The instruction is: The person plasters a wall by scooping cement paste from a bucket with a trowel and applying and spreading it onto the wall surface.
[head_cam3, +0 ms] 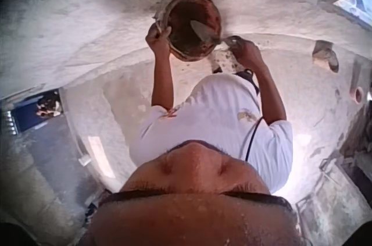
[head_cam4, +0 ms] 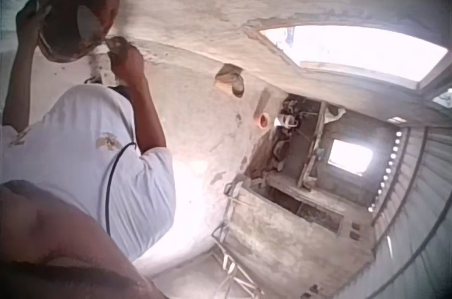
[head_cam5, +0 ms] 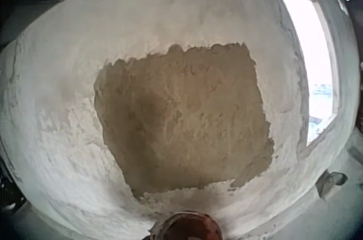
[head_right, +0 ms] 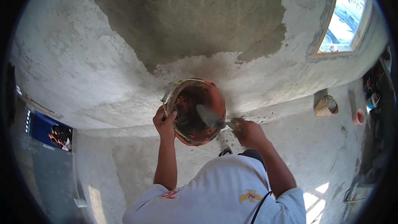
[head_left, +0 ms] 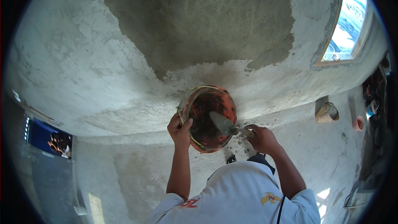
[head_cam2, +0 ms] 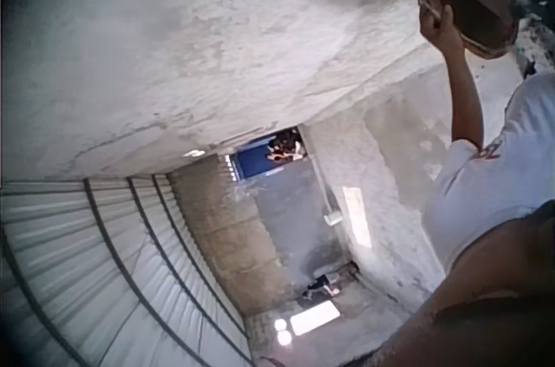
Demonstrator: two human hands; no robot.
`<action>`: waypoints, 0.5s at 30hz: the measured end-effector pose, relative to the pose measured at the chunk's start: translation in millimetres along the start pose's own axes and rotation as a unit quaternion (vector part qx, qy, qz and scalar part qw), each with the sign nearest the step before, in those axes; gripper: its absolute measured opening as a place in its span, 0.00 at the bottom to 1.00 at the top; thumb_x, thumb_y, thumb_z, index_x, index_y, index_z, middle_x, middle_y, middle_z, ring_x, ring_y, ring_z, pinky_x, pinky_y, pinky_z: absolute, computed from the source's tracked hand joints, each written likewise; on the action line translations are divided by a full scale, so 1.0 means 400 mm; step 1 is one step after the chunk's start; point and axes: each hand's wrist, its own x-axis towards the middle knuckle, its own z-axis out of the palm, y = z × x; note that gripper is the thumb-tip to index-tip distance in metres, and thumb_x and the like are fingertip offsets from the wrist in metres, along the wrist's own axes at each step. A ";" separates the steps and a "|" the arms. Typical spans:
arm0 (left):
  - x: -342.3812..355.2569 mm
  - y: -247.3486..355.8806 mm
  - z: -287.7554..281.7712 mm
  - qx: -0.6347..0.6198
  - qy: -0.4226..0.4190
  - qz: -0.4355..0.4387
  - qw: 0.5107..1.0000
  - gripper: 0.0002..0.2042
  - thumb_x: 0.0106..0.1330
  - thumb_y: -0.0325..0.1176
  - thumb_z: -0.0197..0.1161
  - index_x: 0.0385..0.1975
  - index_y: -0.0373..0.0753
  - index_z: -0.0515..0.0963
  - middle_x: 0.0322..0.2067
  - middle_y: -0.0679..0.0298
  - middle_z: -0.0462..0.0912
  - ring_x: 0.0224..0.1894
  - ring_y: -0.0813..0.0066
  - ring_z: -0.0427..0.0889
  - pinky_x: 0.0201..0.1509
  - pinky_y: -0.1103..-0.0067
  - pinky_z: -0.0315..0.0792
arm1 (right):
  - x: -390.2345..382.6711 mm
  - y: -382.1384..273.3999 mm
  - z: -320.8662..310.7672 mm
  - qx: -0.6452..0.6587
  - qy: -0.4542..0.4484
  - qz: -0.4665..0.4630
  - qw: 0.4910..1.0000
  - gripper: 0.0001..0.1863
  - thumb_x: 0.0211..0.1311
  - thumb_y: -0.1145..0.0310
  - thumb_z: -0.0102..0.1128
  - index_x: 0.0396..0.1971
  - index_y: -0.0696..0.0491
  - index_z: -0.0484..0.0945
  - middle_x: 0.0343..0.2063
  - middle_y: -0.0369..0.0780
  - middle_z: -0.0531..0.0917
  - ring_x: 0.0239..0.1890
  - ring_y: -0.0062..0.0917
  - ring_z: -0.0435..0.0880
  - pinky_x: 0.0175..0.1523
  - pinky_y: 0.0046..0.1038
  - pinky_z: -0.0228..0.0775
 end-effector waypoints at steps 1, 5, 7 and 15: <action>0.005 0.010 0.007 0.031 -0.020 0.048 0.998 0.15 0.50 0.17 0.70 0.15 0.34 0.66 0.38 0.59 0.84 0.33 0.81 0.73 0.37 0.78 0.65 | 0.022 -0.016 0.010 0.008 0.006 0.004 1.000 0.24 0.59 0.68 0.68 0.56 0.51 0.77 0.36 0.50 0.87 0.39 0.47 0.88 0.45 0.39 0.80; 0.013 0.036 0.012 0.051 -0.038 0.070 0.996 0.17 0.47 0.18 0.71 0.14 0.35 0.64 0.35 0.62 0.81 0.31 0.80 0.72 0.34 0.79 0.64 | 0.135 -0.097 0.091 -0.127 -0.022 -0.024 0.991 0.23 0.57 0.66 0.65 0.54 0.52 0.78 0.35 0.49 0.87 0.40 0.44 0.88 0.45 0.43 0.81; 0.018 0.042 0.002 0.050 -0.053 0.081 0.994 0.18 0.46 0.18 0.71 0.13 0.35 0.64 0.33 0.62 0.81 0.30 0.80 0.72 0.34 0.79 0.64 | 0.175 -0.121 0.140 -0.134 -0.014 -0.010 0.991 0.22 0.56 0.66 0.65 0.52 0.53 0.80 0.34 0.50 0.87 0.39 0.44 0.89 0.44 0.44 0.81; 0.035 0.016 0.051 0.102 -0.170 0.120 0.973 0.16 0.45 0.19 0.70 0.13 0.36 0.64 0.25 0.62 0.79 0.27 0.77 0.71 0.33 0.77 0.63 | 0.203 -0.074 0.222 -0.091 -0.177 -0.013 0.980 0.14 0.55 0.70 0.61 0.41 0.57 0.85 0.33 0.54 0.87 0.38 0.44 0.89 0.43 0.44 0.82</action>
